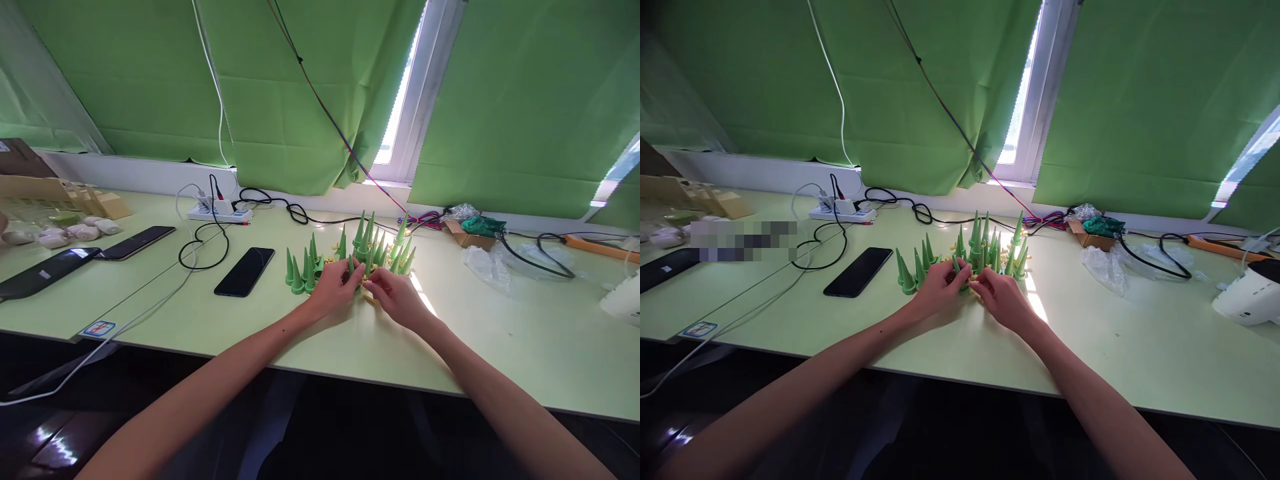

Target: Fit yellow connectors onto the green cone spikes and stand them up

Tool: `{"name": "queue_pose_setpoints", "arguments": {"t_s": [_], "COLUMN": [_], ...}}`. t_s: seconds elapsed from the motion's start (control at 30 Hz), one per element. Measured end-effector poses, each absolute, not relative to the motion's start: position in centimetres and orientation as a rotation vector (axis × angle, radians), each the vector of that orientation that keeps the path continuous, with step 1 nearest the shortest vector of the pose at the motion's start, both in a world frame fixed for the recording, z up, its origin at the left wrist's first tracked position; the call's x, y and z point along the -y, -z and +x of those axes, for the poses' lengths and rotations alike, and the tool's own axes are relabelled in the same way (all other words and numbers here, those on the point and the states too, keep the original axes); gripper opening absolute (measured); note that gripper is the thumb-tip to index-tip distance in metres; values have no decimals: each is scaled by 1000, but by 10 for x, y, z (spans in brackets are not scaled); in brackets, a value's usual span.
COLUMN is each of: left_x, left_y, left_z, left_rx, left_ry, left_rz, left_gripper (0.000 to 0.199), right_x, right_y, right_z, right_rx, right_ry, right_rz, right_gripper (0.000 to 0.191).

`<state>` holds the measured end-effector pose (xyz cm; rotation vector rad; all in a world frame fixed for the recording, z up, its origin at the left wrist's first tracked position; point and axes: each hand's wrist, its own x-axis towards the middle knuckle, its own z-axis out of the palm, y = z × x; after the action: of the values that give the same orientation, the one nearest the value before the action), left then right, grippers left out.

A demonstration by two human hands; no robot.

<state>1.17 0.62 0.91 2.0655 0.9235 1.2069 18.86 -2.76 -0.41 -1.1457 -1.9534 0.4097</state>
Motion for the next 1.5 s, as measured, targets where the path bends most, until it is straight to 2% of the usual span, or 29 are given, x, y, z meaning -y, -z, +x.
{"name": "queue_pose_setpoints", "arguments": {"t_s": [0.2,0.47,0.53,0.67,0.97,1.3,1.5], "left_x": [-6,-5,-5,-5,-5,-5,-4], "left_y": [-8,-10,-11,-13,-13,-12,-12], "left_z": [12,12,12,12,11,10,11], "left_rx": [-909,-895,-905,-966,-931,-930,-909], "left_ry": [-1181,-1188,-1200,-1236,-1201,-1177,-1176], "left_rz": [2086,2064,2045,1972,1996,2065,2090], "left_gripper": [36,34,35,37,33,33,33], "right_x": [26,26,27,29,26,25,25], "right_y": [5,5,3,0,4,5,6], "right_z": [189,190,189,187,189,191,191], "right_rx": [1991,1980,1958,1893,1904,1990,1986], "right_ry": [-280,-339,-358,-412,-405,-266,-320], "right_rz": [-1206,-1255,-1268,-1216,-1138,-1179,-1207], "right_gripper": [43,48,44,25,13,35,43]}}
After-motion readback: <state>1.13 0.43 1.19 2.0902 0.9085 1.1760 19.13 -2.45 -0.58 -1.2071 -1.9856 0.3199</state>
